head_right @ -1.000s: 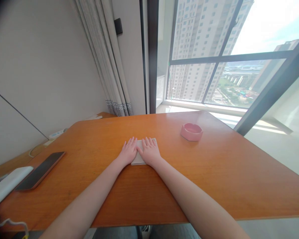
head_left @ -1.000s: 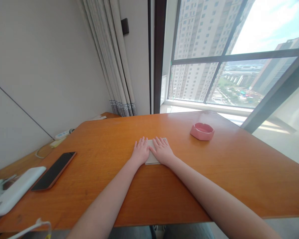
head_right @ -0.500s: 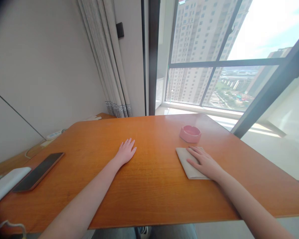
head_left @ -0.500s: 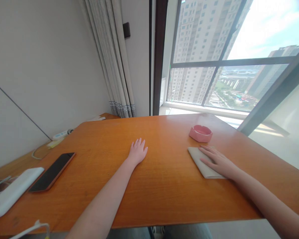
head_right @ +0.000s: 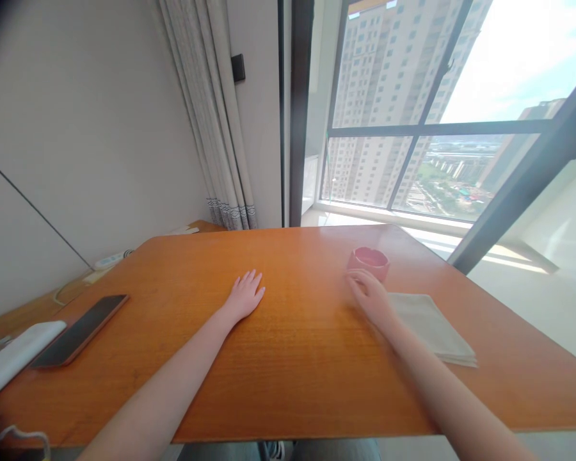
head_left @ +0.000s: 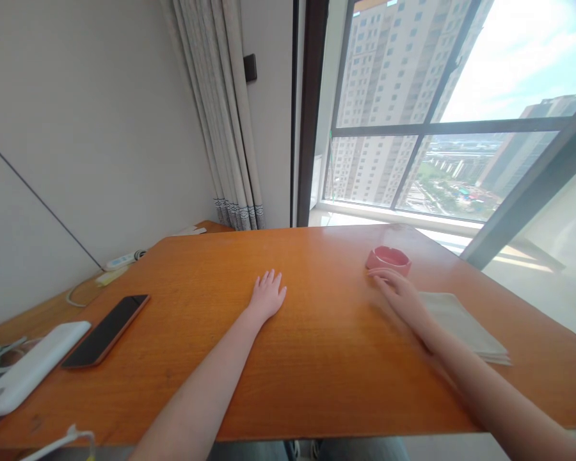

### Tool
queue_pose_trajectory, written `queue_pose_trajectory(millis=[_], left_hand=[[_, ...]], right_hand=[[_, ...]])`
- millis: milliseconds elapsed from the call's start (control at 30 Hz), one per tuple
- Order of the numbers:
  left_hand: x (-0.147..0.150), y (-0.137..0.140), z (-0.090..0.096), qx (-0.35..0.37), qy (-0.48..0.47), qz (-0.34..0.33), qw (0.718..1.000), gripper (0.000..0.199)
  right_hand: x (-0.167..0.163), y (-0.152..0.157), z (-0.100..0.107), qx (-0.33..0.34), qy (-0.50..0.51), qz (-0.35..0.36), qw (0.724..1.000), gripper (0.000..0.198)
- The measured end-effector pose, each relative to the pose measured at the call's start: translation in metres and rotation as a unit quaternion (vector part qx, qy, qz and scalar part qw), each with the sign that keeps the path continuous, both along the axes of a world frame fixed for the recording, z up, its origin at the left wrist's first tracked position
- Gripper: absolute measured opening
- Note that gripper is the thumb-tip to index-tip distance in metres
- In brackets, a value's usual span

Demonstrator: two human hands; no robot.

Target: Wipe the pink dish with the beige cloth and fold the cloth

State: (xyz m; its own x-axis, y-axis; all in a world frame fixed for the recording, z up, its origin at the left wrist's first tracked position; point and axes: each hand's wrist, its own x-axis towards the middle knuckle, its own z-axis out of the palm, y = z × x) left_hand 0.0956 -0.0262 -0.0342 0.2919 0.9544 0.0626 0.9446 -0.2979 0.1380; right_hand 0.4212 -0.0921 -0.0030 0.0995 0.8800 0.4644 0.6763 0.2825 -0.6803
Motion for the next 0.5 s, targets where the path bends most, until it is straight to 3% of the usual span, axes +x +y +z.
queue_pose_trajectory(millis=[100, 167, 267, 367, 500], left_hand=[[0.0, 0.001, -0.001, 0.0, -0.014, 0.001, 1.0, 0.055], [0.0, 0.001, 0.0, 0.001, -0.029, 0.003, 1.0, 0.054], [0.002, 0.0, 0.004, 0.012, -0.079, -0.008, 0.997, 0.05], [0.003, -0.002, 0.008, 0.016, -0.14, -0.057, 0.988, 0.048], [0.004, -0.002, 0.009, 0.0, -0.133, -0.1, 0.986, 0.043]], right_hand=[[-0.088, 0.029, -0.02, -0.077, 0.126, 0.078, 0.986, 0.031], [-0.138, 0.049, -0.035, -0.097, 0.221, 0.065, 0.968, 0.035], [-0.19, 0.07, -0.047, -0.076, 0.269, 0.052, 0.959, 0.037], [-0.211, 0.076, -0.045, -0.044, 0.221, 0.061, 0.972, 0.032], [-0.209, 0.066, -0.037, -0.034, 0.042, 0.171, 0.984, 0.029]])
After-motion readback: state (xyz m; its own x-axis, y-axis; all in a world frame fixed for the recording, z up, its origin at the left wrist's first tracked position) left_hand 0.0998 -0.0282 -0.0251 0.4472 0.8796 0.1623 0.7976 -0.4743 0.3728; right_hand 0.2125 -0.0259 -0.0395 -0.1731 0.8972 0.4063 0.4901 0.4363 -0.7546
